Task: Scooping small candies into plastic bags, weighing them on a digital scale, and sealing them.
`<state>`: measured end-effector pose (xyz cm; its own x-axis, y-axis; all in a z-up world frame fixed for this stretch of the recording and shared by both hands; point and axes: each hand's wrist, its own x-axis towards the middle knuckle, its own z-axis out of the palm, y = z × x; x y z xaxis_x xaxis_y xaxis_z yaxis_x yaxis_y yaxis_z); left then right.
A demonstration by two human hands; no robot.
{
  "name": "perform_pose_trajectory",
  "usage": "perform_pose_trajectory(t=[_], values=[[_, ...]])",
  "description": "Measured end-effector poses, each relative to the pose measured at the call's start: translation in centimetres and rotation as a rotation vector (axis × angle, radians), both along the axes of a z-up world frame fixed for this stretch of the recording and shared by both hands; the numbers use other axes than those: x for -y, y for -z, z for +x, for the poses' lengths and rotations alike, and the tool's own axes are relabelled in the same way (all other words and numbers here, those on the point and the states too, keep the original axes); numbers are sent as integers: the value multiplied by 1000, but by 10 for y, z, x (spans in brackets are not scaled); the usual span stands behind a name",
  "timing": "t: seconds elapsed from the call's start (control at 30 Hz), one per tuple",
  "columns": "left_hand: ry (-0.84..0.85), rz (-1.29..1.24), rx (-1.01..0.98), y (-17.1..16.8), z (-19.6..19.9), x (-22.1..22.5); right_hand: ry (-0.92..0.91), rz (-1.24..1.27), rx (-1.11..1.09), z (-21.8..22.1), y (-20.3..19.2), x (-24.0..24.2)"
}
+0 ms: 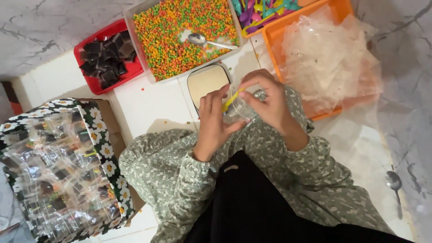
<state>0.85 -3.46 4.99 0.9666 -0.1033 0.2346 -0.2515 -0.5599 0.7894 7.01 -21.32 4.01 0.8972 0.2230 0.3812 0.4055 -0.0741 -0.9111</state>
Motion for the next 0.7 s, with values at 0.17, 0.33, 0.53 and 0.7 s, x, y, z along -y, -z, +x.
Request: perform_pose_trajectory(t=[0.17,0.33,0.53,0.7], values=[[66,3,-30,-1,-10,-12,-76,-215,135,-2,-14,9],[135,85,-17,11,-14,-14,-278,-248,127,1,-14,6],[10,49,-67,31,-22,-17,-521,-243,100,18,2,0],[-58,-96,-96,46,-19,-28,-669,-77,-92,52,30,-10]])
